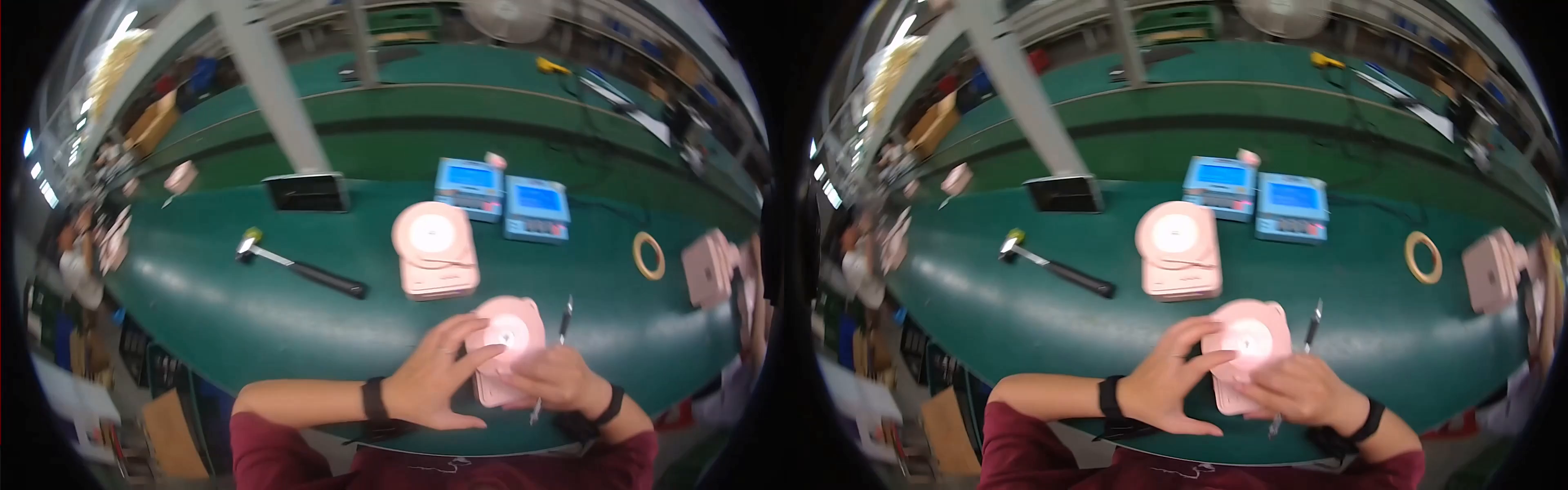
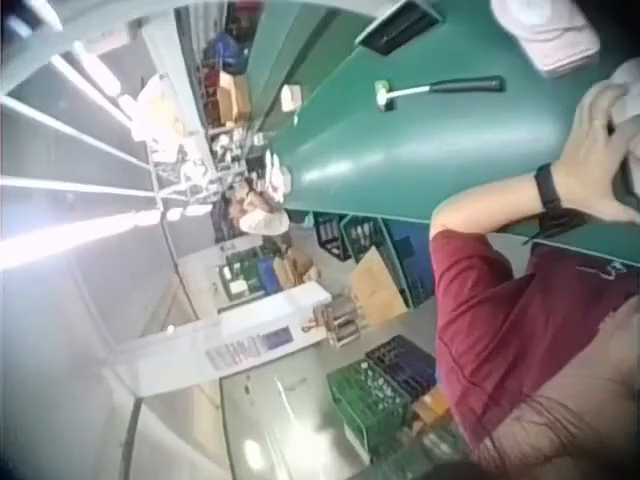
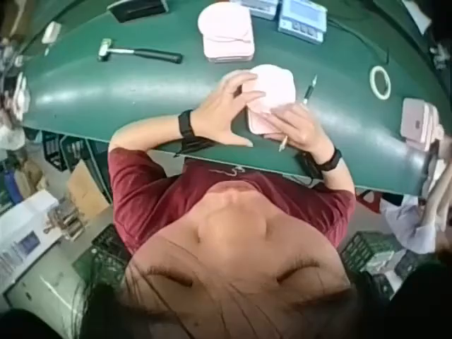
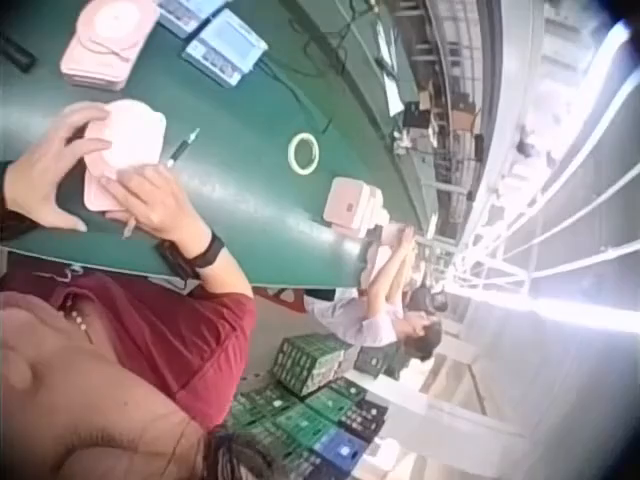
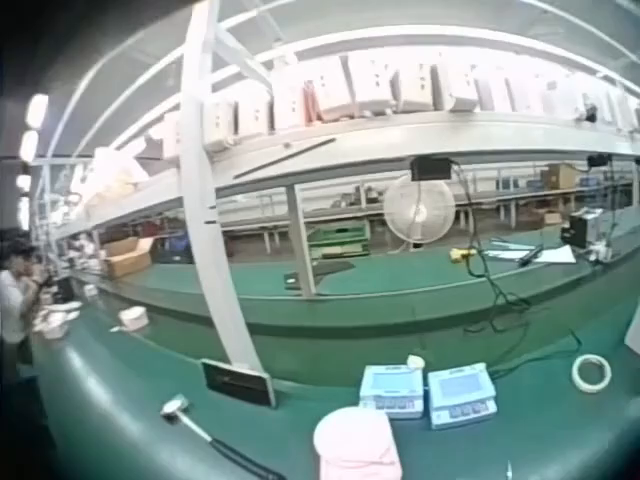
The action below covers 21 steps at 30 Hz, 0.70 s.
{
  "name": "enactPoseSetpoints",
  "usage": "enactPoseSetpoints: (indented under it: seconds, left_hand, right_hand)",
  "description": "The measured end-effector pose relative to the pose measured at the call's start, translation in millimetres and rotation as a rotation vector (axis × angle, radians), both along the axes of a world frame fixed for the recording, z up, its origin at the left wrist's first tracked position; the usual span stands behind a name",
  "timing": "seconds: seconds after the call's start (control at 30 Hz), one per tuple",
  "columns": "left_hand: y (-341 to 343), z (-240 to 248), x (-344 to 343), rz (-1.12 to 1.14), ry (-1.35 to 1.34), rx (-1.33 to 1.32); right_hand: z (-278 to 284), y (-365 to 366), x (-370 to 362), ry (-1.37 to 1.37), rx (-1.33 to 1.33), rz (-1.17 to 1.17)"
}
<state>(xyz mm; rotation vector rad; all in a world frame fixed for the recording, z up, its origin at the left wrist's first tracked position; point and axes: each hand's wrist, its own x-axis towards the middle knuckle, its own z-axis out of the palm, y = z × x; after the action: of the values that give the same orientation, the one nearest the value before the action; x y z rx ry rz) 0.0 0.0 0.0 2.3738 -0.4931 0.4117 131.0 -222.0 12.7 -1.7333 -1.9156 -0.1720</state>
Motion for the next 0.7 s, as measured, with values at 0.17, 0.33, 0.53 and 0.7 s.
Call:
enactPoseSetpoints:
  seconds: [0.17, 0.33, 0.53, 0.7]
  left_hand:
    - [-14.5, -11.5, 13.2, 0.018, 0.083, -0.197]
    - [-8.6, -1.2, -0.4, 0.032, 0.160, -0.243]
    - [-7.7, 0.8, -4.8, 0.042, 0.102, -0.172]
    - [-14.7, -0.5, 5.4, 0.066, 0.058, -0.090]
  right_hand:
    - [2.6, 0.8, -8.2, 0.037, 0.031, 0.086]
    - [4.2, 5.2, -24.4, -0.069, -0.049, 0.063]
    - [6.0, 6.6, -28.1, -0.047, -0.023, 0.050]
    - [9.1, 0.3, -20.2, 0.006, -0.032, -0.002]
